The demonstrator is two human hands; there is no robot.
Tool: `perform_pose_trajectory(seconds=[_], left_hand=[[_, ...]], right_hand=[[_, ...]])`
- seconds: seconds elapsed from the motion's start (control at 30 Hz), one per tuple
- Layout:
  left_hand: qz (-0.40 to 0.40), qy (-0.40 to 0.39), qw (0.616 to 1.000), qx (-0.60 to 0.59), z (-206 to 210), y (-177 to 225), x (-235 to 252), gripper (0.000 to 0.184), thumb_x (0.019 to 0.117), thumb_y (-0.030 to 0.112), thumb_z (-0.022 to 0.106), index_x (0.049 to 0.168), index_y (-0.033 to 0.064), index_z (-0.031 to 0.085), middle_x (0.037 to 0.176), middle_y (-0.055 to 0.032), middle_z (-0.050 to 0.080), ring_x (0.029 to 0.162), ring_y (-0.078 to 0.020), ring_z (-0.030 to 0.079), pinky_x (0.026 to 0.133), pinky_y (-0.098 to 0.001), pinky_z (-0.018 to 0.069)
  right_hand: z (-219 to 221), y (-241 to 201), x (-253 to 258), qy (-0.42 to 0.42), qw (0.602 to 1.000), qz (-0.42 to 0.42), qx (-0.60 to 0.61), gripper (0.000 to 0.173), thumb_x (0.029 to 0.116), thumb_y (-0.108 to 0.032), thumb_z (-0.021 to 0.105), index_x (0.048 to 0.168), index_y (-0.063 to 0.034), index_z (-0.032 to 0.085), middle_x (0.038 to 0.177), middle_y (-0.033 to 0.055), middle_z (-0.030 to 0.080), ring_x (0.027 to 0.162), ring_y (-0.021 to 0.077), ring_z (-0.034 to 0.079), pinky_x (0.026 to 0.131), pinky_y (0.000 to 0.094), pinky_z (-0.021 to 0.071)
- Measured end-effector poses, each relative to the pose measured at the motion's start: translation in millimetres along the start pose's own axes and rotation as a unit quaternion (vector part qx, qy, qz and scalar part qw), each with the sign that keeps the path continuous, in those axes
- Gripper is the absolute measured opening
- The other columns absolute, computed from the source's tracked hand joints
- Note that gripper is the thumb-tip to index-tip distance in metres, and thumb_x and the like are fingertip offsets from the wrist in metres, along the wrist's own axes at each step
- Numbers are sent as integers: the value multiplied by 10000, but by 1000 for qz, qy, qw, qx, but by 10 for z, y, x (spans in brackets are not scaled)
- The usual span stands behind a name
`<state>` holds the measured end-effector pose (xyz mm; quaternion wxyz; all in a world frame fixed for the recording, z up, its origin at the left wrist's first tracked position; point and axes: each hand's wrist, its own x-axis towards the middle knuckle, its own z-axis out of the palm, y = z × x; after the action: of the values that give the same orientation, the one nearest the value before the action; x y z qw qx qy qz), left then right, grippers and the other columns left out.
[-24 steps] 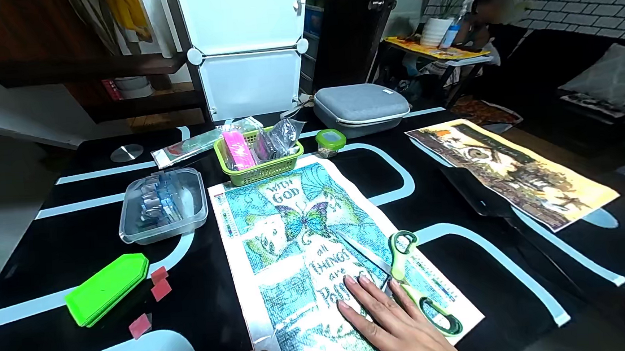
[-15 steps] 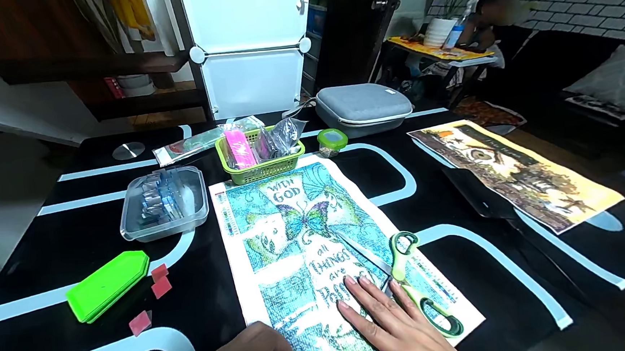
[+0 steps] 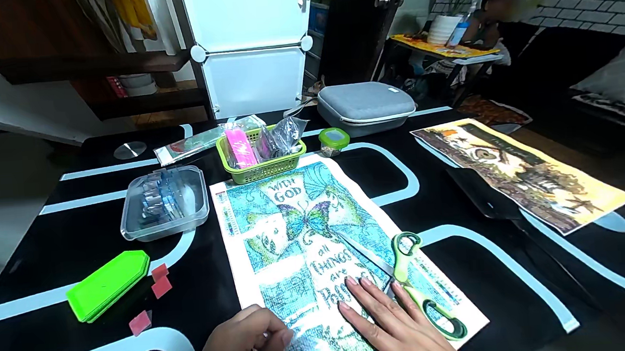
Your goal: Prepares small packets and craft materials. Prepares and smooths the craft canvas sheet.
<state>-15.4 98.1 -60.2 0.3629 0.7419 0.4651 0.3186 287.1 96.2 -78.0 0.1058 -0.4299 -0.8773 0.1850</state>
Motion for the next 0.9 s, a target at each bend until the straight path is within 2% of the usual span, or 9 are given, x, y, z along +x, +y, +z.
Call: perform_pose_trajectory(seconds=[0.33, 0.63, 0.73, 0.9], left_hand=[[-12, 35, 999, -10, -2, -103, 61, 200, 1011, 189, 622, 969, 31, 738, 821, -49, 656, 624, -33, 569, 570, -165, 488], [12, 58, 998, 26, 7, -225, 155, 225, 1016, 250, 606, 950, 82, 740, 741, 17, 641, 562, 19, 494, 512, -134, 412], [17, 72, 996, 54, 16, -284, 186, 248, 1009, 308, 595, 935, 124, 744, 724, 50, 626, 555, 20, 481, 506, -139, 404], [11, 82, 991, 105, 20, -355, 223, 287, 1005, 419, 559, 932, 217, 748, 732, 104, 625, 557, -3, 490, 507, -211, 420]], right_hand=[[10, 13, 2, -4, 1000, 0, -3, 586, 1065, -478, 428, 1577, -193, 442, 1661, 175, 322, 1543, 408, 268, 1188, 746, 104], [15, 16, 1, 2, 1000, -1, -3, 586, 1068, -482, 412, 1572, -185, 450, 1655, 179, 332, 1539, 409, 277, 1190, 743, 109], [19, 14, 3, 3, 1000, -2, -6, 590, 1071, -498, 393, 1571, -191, 451, 1654, 174, 337, 1539, 404, 279, 1193, 738, 113], [12, 13, -1, -1, 1000, 2, 2, 591, 1067, -494, 412, 1572, -190, 452, 1663, 168, 319, 1549, 393, 260, 1201, 731, 93]])
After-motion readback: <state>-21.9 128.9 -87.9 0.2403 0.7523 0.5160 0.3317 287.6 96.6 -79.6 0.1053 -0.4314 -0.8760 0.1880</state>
